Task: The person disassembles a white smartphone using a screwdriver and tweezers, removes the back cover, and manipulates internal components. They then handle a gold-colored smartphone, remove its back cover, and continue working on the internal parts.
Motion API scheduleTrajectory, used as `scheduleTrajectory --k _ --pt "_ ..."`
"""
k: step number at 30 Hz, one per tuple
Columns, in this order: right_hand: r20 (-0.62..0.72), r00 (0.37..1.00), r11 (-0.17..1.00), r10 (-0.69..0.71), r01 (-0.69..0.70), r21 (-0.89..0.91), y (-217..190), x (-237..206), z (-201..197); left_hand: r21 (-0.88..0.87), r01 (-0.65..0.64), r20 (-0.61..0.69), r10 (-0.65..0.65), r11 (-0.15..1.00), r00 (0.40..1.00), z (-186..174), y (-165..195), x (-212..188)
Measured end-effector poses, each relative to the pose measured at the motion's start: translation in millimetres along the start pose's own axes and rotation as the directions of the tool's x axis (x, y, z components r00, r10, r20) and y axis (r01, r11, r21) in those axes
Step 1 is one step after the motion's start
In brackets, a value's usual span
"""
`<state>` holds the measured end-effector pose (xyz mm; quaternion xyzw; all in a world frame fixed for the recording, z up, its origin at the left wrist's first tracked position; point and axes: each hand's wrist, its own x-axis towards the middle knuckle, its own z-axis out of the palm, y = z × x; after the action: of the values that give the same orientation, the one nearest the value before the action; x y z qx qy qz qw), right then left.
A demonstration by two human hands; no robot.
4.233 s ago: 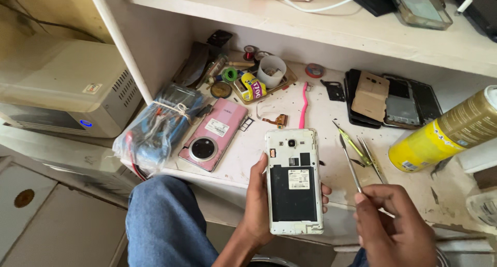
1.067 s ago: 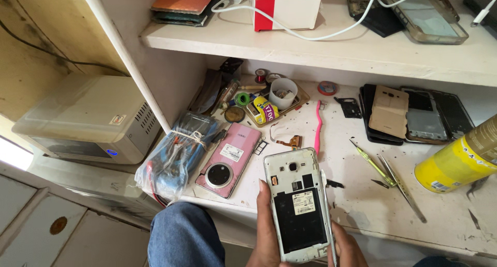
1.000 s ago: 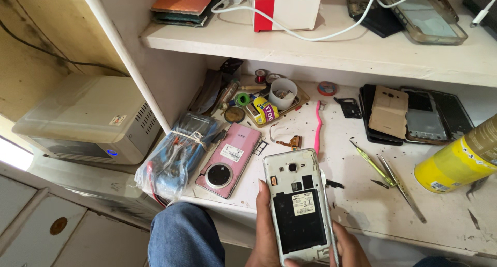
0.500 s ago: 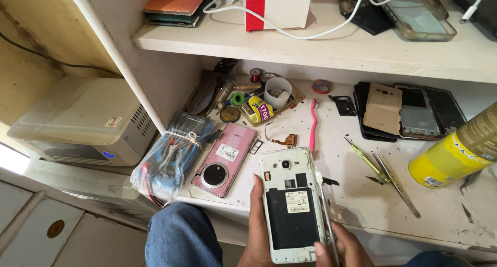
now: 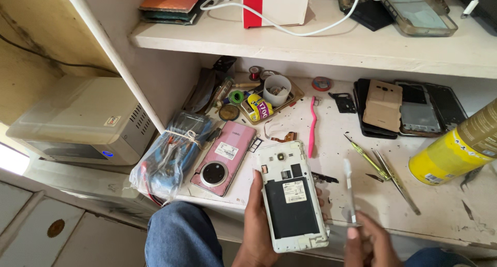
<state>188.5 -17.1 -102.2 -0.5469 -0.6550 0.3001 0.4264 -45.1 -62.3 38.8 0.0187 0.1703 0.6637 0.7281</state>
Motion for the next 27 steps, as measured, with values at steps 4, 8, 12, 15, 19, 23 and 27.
scheduleTrajectory --k 4,8,12,15,19,23,27 --pt "-0.266 0.962 0.994 -0.061 0.034 -0.106 -35.8 13.2 -27.3 -0.031 0.041 0.094 -0.038 0.999 0.995 5.8 3.2 -0.2" --pt "-0.256 0.950 0.951 -0.177 0.098 -0.294 -60.1 23.6 -48.9 0.139 -0.091 0.045 0.086 0.986 0.995 9.4 11.8 -3.8" --pt "-0.229 0.961 0.932 -0.156 0.066 -0.356 -64.2 25.5 -41.4 0.288 -0.158 -0.065 0.183 0.945 0.981 11.8 22.7 -5.9" --pt "-0.229 0.952 0.923 -0.203 0.108 -0.370 -65.1 27.5 -38.0 0.325 -0.133 -0.117 0.180 0.936 0.977 12.1 21.2 -2.9" --pt "-0.204 0.944 0.873 -0.259 0.138 -0.469 -77.1 33.2 -36.7 0.378 -0.135 -0.113 0.191 0.916 0.975 6.5 6.1 3.9" --pt "-0.170 0.884 0.790 -0.436 0.286 -0.542 -95.0 49.1 -32.8 0.517 -0.101 -0.187 0.227 0.850 0.956 -4.3 -12.3 9.1" --pt "-0.189 0.872 0.814 -0.452 0.316 -0.488 -108.7 41.2 -26.2 0.634 -0.106 -0.234 0.321 0.766 0.918 -12.3 -25.1 15.7"
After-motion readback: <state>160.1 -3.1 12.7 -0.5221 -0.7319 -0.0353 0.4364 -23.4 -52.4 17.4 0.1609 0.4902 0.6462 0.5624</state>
